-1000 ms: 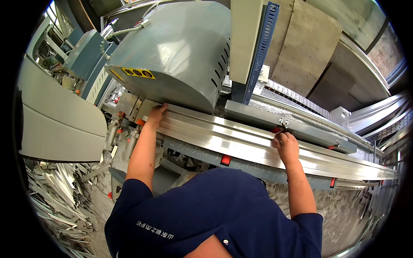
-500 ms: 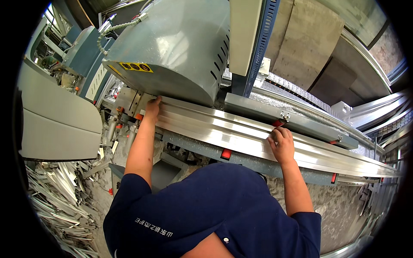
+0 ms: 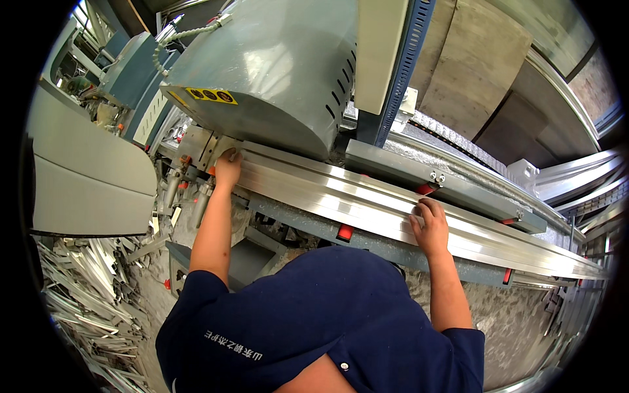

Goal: The person loads long metal profiles into a cutting machine, secures them, and operates the saw to cut the pieces. After each cut, the person removes the cut profile and repeats the process with additional pieces.

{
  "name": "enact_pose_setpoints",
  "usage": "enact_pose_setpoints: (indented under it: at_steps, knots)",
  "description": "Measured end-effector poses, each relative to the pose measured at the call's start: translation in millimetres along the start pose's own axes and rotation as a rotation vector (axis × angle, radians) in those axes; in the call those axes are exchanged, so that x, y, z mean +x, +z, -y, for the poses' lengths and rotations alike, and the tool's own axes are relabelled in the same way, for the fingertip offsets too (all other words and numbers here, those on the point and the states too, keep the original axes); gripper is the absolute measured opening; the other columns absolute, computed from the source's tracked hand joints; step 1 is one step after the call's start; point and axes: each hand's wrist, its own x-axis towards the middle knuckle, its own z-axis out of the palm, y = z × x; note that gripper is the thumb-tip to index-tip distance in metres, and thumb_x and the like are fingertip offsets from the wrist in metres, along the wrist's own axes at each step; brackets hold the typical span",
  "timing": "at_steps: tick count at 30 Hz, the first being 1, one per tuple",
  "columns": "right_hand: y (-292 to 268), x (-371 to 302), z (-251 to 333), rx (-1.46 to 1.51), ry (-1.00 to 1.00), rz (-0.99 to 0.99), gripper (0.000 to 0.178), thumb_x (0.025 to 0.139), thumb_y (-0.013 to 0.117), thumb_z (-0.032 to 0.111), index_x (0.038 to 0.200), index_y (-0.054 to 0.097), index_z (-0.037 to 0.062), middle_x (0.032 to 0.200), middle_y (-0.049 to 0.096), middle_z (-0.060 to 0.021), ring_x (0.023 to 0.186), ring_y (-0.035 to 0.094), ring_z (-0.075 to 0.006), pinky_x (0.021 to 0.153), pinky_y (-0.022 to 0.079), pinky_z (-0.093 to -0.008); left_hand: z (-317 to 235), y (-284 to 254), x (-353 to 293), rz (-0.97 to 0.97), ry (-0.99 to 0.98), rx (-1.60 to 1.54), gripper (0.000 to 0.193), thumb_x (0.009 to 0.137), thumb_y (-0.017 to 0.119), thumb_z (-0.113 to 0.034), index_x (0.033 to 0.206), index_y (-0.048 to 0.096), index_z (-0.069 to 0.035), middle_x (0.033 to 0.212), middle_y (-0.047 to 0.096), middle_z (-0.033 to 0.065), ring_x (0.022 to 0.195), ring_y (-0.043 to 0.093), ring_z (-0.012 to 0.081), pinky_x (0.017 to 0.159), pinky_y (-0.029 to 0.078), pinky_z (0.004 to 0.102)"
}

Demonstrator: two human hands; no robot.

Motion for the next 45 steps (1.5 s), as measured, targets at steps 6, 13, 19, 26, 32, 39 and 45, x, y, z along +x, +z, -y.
enact_pose_setpoints:
  at_steps: [6,13,19,26,32,39,45]
  knots:
    - [14.3,-6.7,18.9,0.004,-0.062,0.064,0.028,0.075,0.076,0.012,0.100,0.067,0.0058,0.098,0.063,-0.0097,0.097,0.059,-0.0322,0.086,0.048,-0.0416,-15.7,-33.3,-37.1,-0.040,0.173,0.310,0.044,0.086,0.067,-0.023,0.118,0.063,0.006,0.122,0.062,0.0276,0.111,0.059,0.0438,0.096,0.046,0.0458]
    - [28.7,27.7,30.5,-0.095,-0.145,0.057,0.030,0.073,0.075,0.016,0.100,0.065,0.0074,0.097,0.060,-0.0100,0.095,0.057,-0.0323,0.085,0.046,-0.0431,11.6,-2.0,-28.2,-0.036,0.279,0.402,0.051,0.088,0.065,-0.044,0.113,0.065,0.001,0.120,0.063,0.0234,0.115,0.056,0.0406,0.101,0.041,0.0486]
    - [34.1,33.6,26.5,-0.207,-0.227,0.084,0.025,0.073,0.076,0.017,0.094,0.065,0.0082,0.093,0.059,-0.0095,0.090,0.056,-0.0320,0.081,0.045,-0.0437,18.9,14.6,-13.1,0.156,0.056,0.248,0.062,0.097,0.047,-0.059,0.120,0.062,-0.004,0.117,0.065,0.0139,0.132,0.042,0.0338,0.117,0.008,0.0577]
    - [34.9,30.1,28.0,-0.178,-0.170,0.077,0.029,0.071,0.079,0.016,0.097,0.066,0.0094,0.097,0.061,-0.0090,0.093,0.057,-0.0316,0.084,0.046,-0.0431,-12.5,7.3,-24.9,0.101,0.023,0.007,0.063,0.092,0.057,-0.055,0.124,0.063,-0.001,0.118,0.065,0.0167,0.126,0.049,0.0326,0.111,0.026,0.0485]
    - [34.9,28.6,23.7,-0.169,-0.180,0.099,0.032,0.071,0.079,0.014,0.100,0.066,0.0080,0.100,0.062,-0.0100,0.096,0.058,-0.0328,0.086,0.047,-0.0434,1.9,20.5,-20.1,0.078,-0.083,-0.334,0.056,0.090,0.070,-0.038,0.130,0.058,0.000,0.123,0.064,0.0195,0.111,0.062,0.0300,0.095,0.048,0.0375]
    - [30.6,20.6,1.0,-0.202,-0.188,0.131,0.037,0.071,0.079,0.014,0.104,0.065,0.0066,0.104,0.062,-0.0114,0.099,0.059,-0.0335,0.088,0.047,-0.0436,-7.3,8.2,-35.0,0.099,0.121,0.159,0.063,0.083,0.061,-0.042,0.141,0.049,-0.018,0.141,0.051,0.0182,0.138,0.037,0.0388,0.116,0.022,0.0567]
    - [19.4,26.8,13.7,-0.253,-0.170,0.161,0.048,0.070,0.081,0.017,0.113,0.061,0.0084,0.114,0.059,-0.0112,0.107,0.055,-0.0332,0.093,0.043,-0.0447,68.5,-14.2,-2.7,0.002,0.038,0.350,0.069,0.080,0.069,-0.038,0.141,0.049,-0.012,0.140,0.050,0.0205,0.138,0.036,0.0392,0.121,0.014,0.0526]
